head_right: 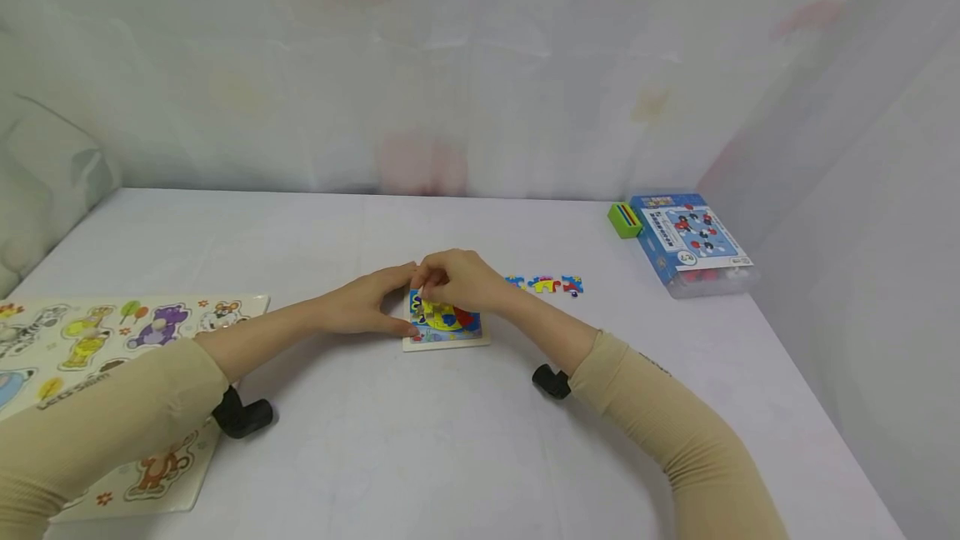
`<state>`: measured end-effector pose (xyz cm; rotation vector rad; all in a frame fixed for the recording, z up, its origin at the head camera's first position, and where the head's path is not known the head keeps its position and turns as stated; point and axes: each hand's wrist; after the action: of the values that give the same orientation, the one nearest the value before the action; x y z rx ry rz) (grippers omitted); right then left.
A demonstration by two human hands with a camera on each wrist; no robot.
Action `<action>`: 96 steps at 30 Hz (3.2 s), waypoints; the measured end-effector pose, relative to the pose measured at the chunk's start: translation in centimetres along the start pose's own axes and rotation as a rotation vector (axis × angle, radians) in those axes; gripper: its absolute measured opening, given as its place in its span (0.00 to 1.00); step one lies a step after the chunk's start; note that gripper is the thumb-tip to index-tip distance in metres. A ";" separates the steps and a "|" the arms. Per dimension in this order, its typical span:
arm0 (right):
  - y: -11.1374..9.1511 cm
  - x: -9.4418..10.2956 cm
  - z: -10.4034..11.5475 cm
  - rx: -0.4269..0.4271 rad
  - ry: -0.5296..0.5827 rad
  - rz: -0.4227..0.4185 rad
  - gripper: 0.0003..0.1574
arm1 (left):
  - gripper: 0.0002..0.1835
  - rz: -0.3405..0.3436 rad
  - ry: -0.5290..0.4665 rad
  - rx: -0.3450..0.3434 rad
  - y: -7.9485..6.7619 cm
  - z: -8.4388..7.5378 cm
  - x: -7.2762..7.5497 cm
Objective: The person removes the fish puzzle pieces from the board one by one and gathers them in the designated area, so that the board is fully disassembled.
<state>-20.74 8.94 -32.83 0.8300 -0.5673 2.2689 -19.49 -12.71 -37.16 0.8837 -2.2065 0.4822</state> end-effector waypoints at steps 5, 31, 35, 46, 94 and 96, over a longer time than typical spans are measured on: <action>-0.3 0.6 0.0 -0.019 0.030 -0.006 0.08 | 0.43 -0.001 0.010 0.012 0.0 0.0 0.0; -3.5 4.3 -2.9 -0.106 0.028 -0.017 0.08 | 0.48 0.031 0.032 0.099 -0.1 -0.4 0.0; -4.2 4.9 -3.8 -0.117 0.019 -0.025 0.08 | 0.48 0.029 0.037 0.109 -0.1 -0.3 0.0; -5.9 5.8 -5.6 -0.181 0.001 -0.001 0.07 | 0.48 0.014 0.032 0.095 -0.1 -0.2 0.0; -6.2 5.7 -7.8 -0.237 -0.067 0.065 0.06 | 0.48 0.018 0.042 0.104 -0.1 -0.4 -0.1; -6.2 5.8 -7.8 -0.237 -0.076 0.061 0.06 | 0.48 0.018 0.044 0.106 -0.1 -0.4 -0.1</action>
<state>-22.97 20.22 -33.32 0.7911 -0.8882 2.1775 -19.21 -12.55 -36.95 0.9006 -2.1669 0.6268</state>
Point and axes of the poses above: each hand's wrist, its own y-axis towards the middle knuckle, its own x-axis out of the back of the hand, z = x × y, and after that the axes turned 4 degrees about z, right-handed
